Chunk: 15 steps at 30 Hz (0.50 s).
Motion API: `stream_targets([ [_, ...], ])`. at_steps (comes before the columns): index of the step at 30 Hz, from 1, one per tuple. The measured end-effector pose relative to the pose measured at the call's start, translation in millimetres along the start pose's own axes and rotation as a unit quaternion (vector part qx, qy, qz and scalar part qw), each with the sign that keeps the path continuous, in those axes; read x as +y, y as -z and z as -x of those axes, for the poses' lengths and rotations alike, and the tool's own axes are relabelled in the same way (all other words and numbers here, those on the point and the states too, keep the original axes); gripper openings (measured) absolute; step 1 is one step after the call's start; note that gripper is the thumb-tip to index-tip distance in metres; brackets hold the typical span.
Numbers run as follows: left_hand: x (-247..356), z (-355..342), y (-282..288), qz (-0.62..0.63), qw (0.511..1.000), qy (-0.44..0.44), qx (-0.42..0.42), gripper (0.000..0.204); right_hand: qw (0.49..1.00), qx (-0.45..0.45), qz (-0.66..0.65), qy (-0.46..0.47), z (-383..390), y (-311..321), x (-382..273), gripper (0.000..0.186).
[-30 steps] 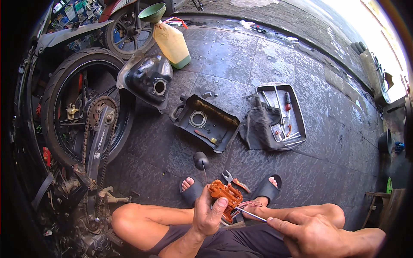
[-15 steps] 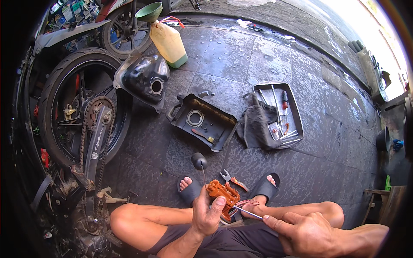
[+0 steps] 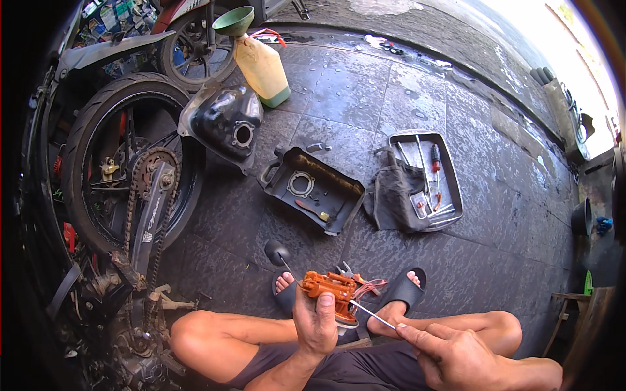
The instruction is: Repairing a motorcycle fuel pump assembly by inspecting the float and wiring.
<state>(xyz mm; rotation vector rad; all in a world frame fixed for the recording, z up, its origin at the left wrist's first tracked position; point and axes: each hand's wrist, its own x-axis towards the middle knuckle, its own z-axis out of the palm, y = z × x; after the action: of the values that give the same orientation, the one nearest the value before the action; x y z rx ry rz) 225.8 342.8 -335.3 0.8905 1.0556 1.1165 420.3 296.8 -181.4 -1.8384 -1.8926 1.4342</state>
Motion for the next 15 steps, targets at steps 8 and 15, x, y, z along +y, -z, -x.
stream_targets([
  [8, -6, 6, 13, -0.061, 0.997, -0.045, 0.016, 0.051, 0.992, 0.012, -0.125, 0.029, -10, -6, 2, 0.037],
  [15, -12, 12, 8, -0.153, 0.97, -0.181, 0.054, 0.052, 0.973, 0.007, -0.229, -0.036, -10, -18, 1, 0.038],
])
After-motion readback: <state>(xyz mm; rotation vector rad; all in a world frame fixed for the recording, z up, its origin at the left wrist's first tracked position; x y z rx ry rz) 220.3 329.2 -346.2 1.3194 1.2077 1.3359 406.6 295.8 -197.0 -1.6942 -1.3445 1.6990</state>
